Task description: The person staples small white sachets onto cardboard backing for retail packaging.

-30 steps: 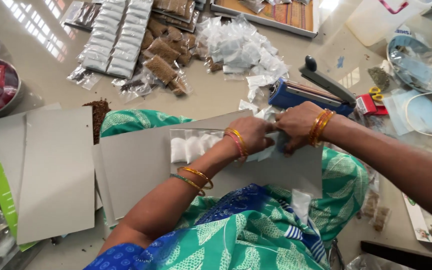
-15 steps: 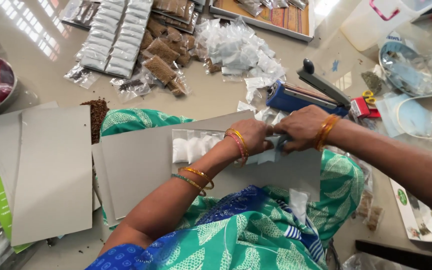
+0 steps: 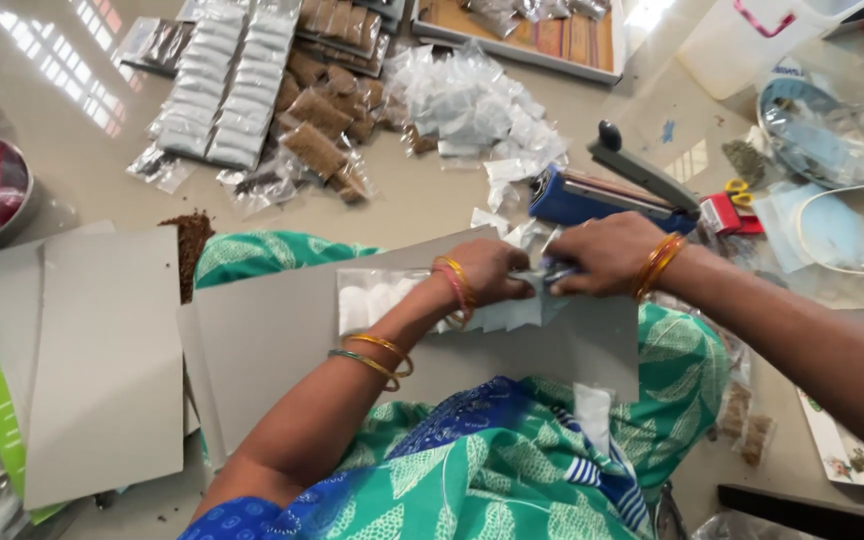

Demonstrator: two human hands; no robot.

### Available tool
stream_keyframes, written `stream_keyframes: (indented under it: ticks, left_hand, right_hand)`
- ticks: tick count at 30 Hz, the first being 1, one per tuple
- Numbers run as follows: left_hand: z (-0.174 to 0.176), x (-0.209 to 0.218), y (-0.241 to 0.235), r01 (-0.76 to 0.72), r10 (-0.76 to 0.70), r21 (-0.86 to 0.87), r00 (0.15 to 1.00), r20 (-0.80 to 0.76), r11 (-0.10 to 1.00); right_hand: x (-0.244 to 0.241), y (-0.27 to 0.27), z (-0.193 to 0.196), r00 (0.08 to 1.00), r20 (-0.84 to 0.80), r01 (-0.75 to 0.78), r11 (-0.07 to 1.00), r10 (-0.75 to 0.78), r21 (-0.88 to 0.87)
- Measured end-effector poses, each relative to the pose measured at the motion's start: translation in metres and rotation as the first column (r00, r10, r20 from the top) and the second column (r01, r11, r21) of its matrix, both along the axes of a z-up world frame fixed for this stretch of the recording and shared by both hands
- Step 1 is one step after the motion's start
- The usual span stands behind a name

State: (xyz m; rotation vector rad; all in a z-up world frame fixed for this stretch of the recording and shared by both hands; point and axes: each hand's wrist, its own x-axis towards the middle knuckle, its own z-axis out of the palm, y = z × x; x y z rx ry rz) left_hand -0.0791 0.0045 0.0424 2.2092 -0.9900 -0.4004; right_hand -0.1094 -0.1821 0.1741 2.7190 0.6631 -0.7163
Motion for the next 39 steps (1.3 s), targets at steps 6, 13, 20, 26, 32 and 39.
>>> stream_keyframes:
  ticks: [6,13,20,26,32,39]
  left_hand:
    - [-0.011,0.037,0.029,-0.033,0.009,-0.140,0.985,-0.171,0.990]
    - [-0.019,0.017,0.017,-0.176,0.154,-0.156,0.978,-0.144,0.972]
    - [-0.060,-0.058,-0.011,-0.100,0.053,0.075,0.878,0.476,0.992]
    - [-0.091,-0.079,0.074,-0.246,0.132,0.211,0.887,0.443,0.946]
    - [-0.056,-0.122,0.177,-0.587,0.414,0.211,0.741,0.528,0.782]
    - [-0.005,-0.140,0.194,-0.744,0.555,0.186,0.618,0.557,0.642]
  right_hand:
    - [0.024,-0.155,-0.082,0.644,-0.545,0.717,0.175,-0.537,0.675]
    - [-0.064,-0.083,-0.108,0.423,-0.838,0.740,-0.403,-0.344,0.539]
    - [-0.069,-0.075,-0.120,0.335,-0.884,0.680,-0.565,-0.326,0.466]
    - [-0.065,-0.087,-0.140,0.336,-0.871,0.694,-0.532,-0.358,0.486]
    - [-0.067,-0.086,-0.135,0.338,-0.899,0.675,-0.593,-0.279,0.438]
    - [-0.067,-0.091,-0.144,0.396,-0.867,0.618,-0.611,-0.302,0.495]
